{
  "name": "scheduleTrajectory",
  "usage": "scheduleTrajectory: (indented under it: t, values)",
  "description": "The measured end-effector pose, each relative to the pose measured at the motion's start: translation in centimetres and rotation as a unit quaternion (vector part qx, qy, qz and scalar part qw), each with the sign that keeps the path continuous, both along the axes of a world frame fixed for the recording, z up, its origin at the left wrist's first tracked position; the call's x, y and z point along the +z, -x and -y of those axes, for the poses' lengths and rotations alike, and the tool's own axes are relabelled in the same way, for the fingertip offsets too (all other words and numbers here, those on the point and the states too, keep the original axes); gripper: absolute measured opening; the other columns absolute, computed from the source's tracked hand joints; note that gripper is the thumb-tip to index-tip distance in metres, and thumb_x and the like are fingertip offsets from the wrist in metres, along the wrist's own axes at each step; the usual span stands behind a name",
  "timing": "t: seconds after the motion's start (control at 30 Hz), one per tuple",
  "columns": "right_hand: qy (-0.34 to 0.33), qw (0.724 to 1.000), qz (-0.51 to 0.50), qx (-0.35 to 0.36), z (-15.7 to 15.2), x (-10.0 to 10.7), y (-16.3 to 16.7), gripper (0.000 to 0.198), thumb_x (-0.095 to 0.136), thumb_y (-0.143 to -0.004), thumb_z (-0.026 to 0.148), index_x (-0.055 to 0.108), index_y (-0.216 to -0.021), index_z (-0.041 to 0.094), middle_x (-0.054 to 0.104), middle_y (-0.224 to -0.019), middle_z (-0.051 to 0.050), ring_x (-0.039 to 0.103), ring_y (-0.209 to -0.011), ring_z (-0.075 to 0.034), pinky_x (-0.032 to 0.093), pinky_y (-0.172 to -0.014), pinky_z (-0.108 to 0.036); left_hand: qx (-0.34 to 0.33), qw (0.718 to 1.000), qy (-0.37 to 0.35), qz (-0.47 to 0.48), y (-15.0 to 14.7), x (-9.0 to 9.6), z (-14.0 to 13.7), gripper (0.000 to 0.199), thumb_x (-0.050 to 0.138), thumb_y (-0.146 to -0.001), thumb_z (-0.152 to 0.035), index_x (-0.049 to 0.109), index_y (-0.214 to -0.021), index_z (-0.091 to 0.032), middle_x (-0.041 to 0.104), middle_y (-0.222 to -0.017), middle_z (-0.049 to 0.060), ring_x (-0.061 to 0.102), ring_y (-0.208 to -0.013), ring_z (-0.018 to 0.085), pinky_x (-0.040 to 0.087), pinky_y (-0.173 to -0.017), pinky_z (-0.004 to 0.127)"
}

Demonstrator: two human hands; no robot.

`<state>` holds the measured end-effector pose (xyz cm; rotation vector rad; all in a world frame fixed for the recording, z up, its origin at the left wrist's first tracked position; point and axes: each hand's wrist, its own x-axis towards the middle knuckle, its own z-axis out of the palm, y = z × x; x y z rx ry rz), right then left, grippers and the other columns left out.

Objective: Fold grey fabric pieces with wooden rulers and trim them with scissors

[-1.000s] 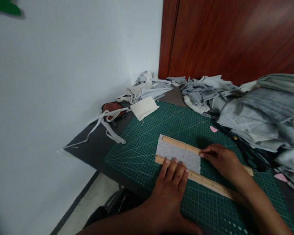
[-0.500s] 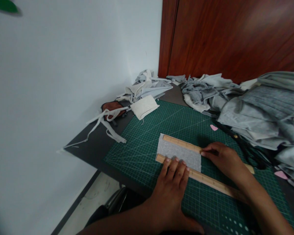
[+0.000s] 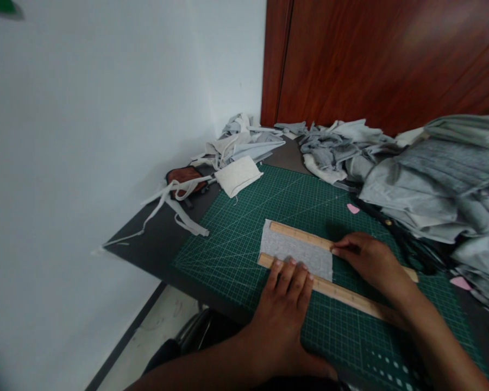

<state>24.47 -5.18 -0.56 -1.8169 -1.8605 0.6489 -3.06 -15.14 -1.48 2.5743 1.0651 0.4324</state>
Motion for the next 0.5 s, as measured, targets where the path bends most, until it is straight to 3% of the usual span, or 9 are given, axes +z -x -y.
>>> scheduleTrajectory:
  t: [0.5]
  values:
    - [-0.014, 1.0, 0.02, 0.013, -0.2, -1.1, -1.0, 0.034, 0.067, -0.077, 0.059, 0.077, -0.077, 0.026, 0.077, -0.085, -0.007, 0.072, -0.08, -0.031, 0.053, -0.079, -0.045, -0.001, 1.0, -0.006, -0.013, -0.1, 0.1, -0.1, 0.121, 0.043, -0.083, -0.092, 0.016, -0.164, -0.006, 0.02, -0.171, 0.016, 0.003, -0.16, 0.035, -0.001, -0.132, 0.049]
